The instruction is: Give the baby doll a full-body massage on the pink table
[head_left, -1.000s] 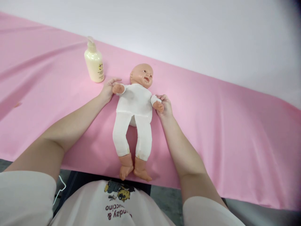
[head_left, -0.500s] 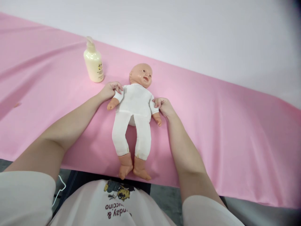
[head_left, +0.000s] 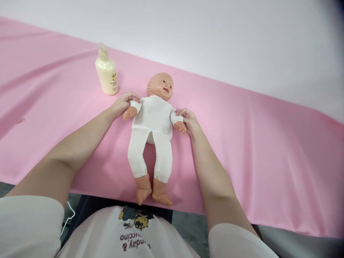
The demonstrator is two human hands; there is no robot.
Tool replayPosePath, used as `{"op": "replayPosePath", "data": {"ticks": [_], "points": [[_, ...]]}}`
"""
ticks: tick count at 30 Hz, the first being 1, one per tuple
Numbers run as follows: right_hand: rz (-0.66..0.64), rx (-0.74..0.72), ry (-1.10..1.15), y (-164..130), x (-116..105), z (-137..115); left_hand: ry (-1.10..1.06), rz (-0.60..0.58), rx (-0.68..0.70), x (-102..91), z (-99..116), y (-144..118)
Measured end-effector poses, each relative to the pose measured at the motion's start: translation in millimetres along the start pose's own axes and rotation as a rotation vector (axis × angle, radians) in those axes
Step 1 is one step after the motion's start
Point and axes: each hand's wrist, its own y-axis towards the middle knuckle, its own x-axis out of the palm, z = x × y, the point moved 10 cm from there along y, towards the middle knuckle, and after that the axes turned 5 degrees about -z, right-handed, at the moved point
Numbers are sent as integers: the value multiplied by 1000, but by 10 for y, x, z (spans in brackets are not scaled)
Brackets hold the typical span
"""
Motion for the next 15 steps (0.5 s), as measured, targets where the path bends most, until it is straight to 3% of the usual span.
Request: {"op": "replayPosePath", "data": {"ticks": [5, 8, 12, 15], "points": [[22, -71, 74, 50, -13, -69, -95, 64, 35, -68, -7, 32], [98, -158, 50, 25, -62, -142, -74, 127, 35, -141, -32, 34], [188, -226, -99, -74, -109, -216, 58, 231, 55, -225, 18, -30], [198, -236, -188, -107, -115, -226, 199, 244, 94, -200, 124, -82]]}}
